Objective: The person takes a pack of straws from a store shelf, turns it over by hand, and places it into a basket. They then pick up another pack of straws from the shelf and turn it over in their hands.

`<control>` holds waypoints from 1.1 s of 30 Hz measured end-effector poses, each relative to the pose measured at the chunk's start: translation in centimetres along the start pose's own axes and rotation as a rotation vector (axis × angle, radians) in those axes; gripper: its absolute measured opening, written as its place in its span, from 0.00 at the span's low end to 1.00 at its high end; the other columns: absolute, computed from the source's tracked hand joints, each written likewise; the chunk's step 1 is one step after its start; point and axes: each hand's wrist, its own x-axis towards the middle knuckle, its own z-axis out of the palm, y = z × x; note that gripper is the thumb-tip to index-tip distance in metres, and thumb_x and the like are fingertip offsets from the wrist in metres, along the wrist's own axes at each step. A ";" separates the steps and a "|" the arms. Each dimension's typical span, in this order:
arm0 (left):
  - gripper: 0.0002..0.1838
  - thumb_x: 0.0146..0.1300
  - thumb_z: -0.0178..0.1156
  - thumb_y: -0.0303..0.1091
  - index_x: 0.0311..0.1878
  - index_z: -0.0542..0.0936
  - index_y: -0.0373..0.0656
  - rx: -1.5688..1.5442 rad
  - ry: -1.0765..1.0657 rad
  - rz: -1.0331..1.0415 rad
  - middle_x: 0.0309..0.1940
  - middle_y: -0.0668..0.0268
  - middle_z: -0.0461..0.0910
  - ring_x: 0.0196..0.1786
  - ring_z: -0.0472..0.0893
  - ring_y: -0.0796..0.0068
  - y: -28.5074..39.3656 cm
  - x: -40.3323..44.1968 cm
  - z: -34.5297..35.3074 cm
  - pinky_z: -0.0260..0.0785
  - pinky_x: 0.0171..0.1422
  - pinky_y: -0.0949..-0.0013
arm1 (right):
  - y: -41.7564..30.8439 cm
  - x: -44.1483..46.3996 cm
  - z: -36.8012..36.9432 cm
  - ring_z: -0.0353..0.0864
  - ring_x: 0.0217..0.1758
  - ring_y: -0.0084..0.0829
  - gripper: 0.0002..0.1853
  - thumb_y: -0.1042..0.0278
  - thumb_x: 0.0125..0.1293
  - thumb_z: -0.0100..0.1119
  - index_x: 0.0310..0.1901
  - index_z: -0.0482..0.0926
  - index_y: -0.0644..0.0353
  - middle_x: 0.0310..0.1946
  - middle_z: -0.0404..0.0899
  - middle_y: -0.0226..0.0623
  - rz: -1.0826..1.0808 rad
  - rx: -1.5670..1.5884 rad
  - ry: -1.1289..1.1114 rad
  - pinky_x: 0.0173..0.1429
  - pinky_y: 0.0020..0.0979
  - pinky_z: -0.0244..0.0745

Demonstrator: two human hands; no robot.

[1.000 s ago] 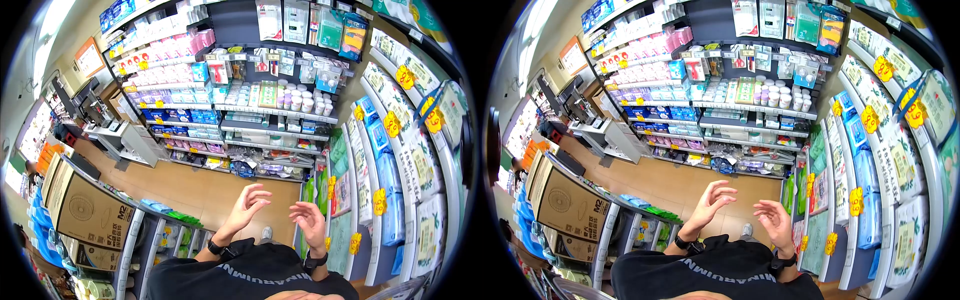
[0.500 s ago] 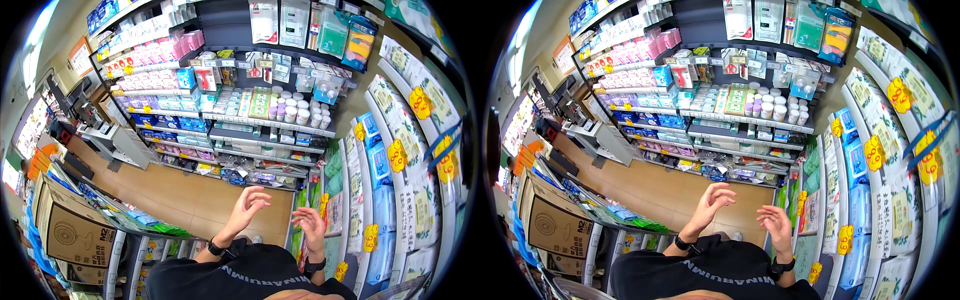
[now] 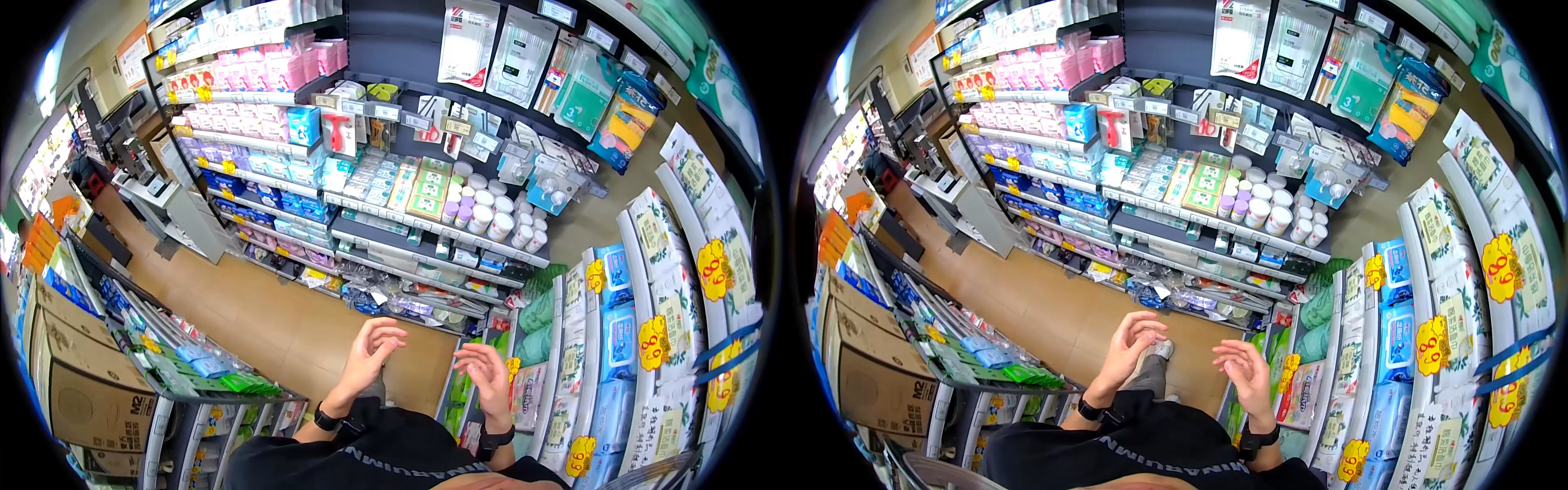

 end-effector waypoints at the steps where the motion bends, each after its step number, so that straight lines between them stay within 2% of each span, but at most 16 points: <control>1: 0.18 0.73 0.56 0.27 0.64 0.69 0.38 0.012 -0.006 0.026 0.53 0.57 0.81 0.53 0.82 0.68 0.0 1.0 -0.2 0.73 0.59 0.66 | -0.1 1.0 -0.1 0.82 0.50 0.29 0.18 0.74 0.71 0.55 0.61 0.72 0.68 0.54 0.81 0.46 -0.002 -0.002 0.008 0.52 0.28 0.75; 8: 0.19 0.72 0.57 0.26 0.64 0.69 0.38 0.005 -0.038 0.123 0.53 0.56 0.81 0.52 0.82 0.69 2.9 10.3 -1.5 0.72 0.58 0.68 | -3.2 10.5 -0.6 0.83 0.49 0.27 0.16 0.73 0.73 0.55 0.60 0.73 0.66 0.53 0.82 0.43 -0.026 -0.114 0.055 0.53 0.27 0.74; 12: 0.19 0.72 0.57 0.27 0.64 0.69 0.38 0.054 -0.093 0.184 0.54 0.56 0.81 0.52 0.82 0.70 6.7 16.3 -2.2 0.71 0.58 0.69 | -5.9 16.3 -0.2 0.82 0.51 0.27 0.17 0.74 0.73 0.54 0.61 0.72 0.66 0.55 0.80 0.43 -0.137 -0.169 0.026 0.57 0.28 0.74; 14: 0.20 0.72 0.57 0.28 0.64 0.69 0.38 0.069 -0.139 0.261 0.54 0.57 0.81 0.53 0.82 0.71 8.6 19.8 -2.4 0.71 0.57 0.70 | -7.7 19.3 0.3 0.81 0.50 0.29 0.19 0.73 0.71 0.56 0.62 0.70 0.67 0.55 0.80 0.45 -0.241 -0.264 0.026 0.57 0.30 0.74; 16: 0.20 0.72 0.57 0.28 0.64 0.69 0.38 0.095 -0.175 0.309 0.55 0.57 0.80 0.53 0.82 0.71 10.9 23.0 -2.3 0.71 0.58 0.69 | -9.1 22.7 0.1 0.81 0.53 0.28 0.22 0.73 0.71 0.57 0.64 0.69 0.66 0.57 0.78 0.43 -0.297 -0.277 0.013 0.58 0.29 0.73; 18: 0.20 0.72 0.58 0.27 0.64 0.68 0.38 0.148 -0.170 0.368 0.56 0.57 0.79 0.55 0.82 0.70 12.7 26.4 -1.8 0.72 0.62 0.69 | -11.2 26.1 0.1 0.81 0.55 0.29 0.22 0.74 0.72 0.56 0.65 0.66 0.64 0.59 0.77 0.43 -0.317 -0.309 0.004 0.61 0.31 0.73; 22: 0.24 0.71 0.59 0.29 0.67 0.65 0.38 0.175 -0.203 0.473 0.60 0.58 0.77 0.58 0.79 0.71 16.0 33.5 -0.4 0.71 0.63 0.69 | -13.2 33.9 -1.6 0.80 0.57 0.31 0.25 0.73 0.70 0.56 0.68 0.64 0.61 0.61 0.75 0.43 -0.391 -0.326 -0.014 0.62 0.32 0.74; 24: 0.26 0.71 0.60 0.32 0.68 0.64 0.37 0.206 -0.172 0.511 0.62 0.56 0.75 0.60 0.77 0.70 17.2 37.4 0.6 0.71 0.63 0.68 | -13.9 37.5 -2.4 0.80 0.59 0.31 0.26 0.73 0.70 0.55 0.68 0.63 0.61 0.63 0.74 0.44 -0.434 -0.375 0.071 0.62 0.32 0.75; 28: 0.32 0.68 0.61 0.35 0.70 0.62 0.34 0.364 -0.086 0.592 0.66 0.50 0.72 0.64 0.76 0.60 18.1 45.1 1.7 0.71 0.66 0.62 | -14.3 44.4 -4.1 0.79 0.61 0.34 0.27 0.72 0.70 0.57 0.68 0.62 0.61 0.64 0.73 0.46 -0.461 -0.399 0.144 0.61 0.34 0.76; 31: 0.34 0.67 0.61 0.35 0.70 0.61 0.31 0.353 -0.037 0.597 0.68 0.45 0.70 0.68 0.74 0.55 18.4 49.9 2.1 0.69 0.69 0.60 | -14.2 48.2 -5.0 0.78 0.63 0.40 0.30 0.70 0.67 0.60 0.68 0.62 0.64 0.66 0.71 0.52 -0.576 -0.545 0.298 0.63 0.38 0.75; 33: 0.33 0.67 0.60 0.35 0.70 0.61 0.30 0.367 -0.030 0.549 0.69 0.44 0.69 0.69 0.73 0.54 19.0 51.7 2.5 0.69 0.70 0.60 | -14.0 50.8 -6.1 0.78 0.64 0.40 0.31 0.70 0.66 0.61 0.68 0.62 0.64 0.66 0.71 0.53 -0.567 -0.572 0.325 0.64 0.38 0.75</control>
